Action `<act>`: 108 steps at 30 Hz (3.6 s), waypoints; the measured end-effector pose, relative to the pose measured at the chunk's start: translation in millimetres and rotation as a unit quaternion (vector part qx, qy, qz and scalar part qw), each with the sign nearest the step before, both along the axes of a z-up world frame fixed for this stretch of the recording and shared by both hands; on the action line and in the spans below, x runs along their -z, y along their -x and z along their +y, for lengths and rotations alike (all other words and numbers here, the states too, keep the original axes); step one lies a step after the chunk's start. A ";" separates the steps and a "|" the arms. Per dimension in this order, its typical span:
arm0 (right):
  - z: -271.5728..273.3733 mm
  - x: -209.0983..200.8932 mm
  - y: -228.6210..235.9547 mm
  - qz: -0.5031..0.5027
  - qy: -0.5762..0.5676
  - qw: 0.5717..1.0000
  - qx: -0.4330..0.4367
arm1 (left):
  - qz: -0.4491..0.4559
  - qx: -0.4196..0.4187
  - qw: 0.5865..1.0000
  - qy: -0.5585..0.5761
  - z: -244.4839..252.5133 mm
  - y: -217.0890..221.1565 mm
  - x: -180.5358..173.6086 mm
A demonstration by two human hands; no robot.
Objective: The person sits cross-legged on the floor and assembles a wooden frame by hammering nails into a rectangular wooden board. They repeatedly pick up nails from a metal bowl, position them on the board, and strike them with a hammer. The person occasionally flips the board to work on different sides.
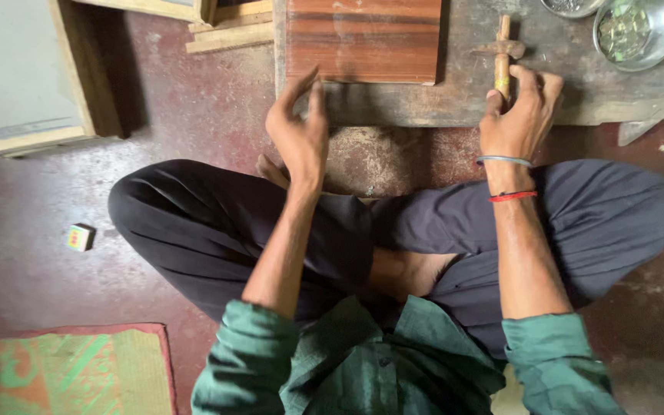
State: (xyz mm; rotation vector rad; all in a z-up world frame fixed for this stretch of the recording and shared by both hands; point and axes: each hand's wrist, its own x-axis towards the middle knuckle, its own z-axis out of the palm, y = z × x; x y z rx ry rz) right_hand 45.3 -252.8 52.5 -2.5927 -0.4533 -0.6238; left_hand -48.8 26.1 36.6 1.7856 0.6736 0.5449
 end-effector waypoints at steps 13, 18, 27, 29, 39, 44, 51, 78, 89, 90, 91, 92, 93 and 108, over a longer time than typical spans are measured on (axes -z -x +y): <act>27.4 7.9 7.1 0.307 -0.334 0.885 -0.101 | -0.003 -0.090 0.819 0.566 -89.4 -31.3 -0.6; 23.6 7.5 5.6 0.319 -0.341 0.879 -0.096 | 0.062 -0.181 0.826 0.530 -86.1 -53.4 6.1; 26.8 28.3 -4.3 0.292 -0.376 0.875 -0.085 | 0.025 -0.144 0.874 0.464 -79.1 -49.4 38.4; 32.8 38.3 -11.2 0.283 -0.402 0.865 -0.106 | 0.002 -0.117 0.915 0.387 -70.1 -37.3 37.6; 44.3 46.0 -30.3 0.359 -0.439 0.821 -0.063 | 0.063 -0.084 0.994 0.038 40.2 -17.1 27.0; 49.4 30.7 -31.7 0.375 -0.368 0.851 -0.019 | 0.114 -0.060 0.989 0.067 31.0 -16.5 26.4; 21.1 37.0 -12.2 0.326 -0.335 0.884 -0.014 | 0.054 -0.041 0.995 0.078 1.8 19.0 13.3; 32.2 25.7 -11.8 0.191 -0.087 0.977 -0.039 | 0.102 -0.007 0.995 0.023 4.5 10.3 1.0; 93.4 -12.9 34.3 0.108 -0.029 0.971 -0.210 | 0.105 0.003 0.994 -0.023 4.7 9.6 4.8; 99.3 -13.6 34.3 0.131 -0.032 0.963 -0.231 | 0.089 0.006 0.995 -0.034 5.0 7.7 4.0; 102.6 -14.5 33.4 0.107 -0.013 0.958 -0.266 | 0.075 0.008 0.996 -0.043 4.9 8.0 3.5; 105.9 -14.0 32.6 0.084 0.006 0.950 -0.301 | 0.085 0.011 0.996 -0.036 4.8 8.4 3.2; 108.8 -12.8 32.1 0.062 0.025 0.939 -0.337 | 0.097 0.012 0.995 -0.029 5.0 9.5 3.5; 118.5 0.7 32.6 0.099 -0.008 0.930 -0.353 | 0.078 -0.030 0.995 -0.047 22.5 33.2 23.3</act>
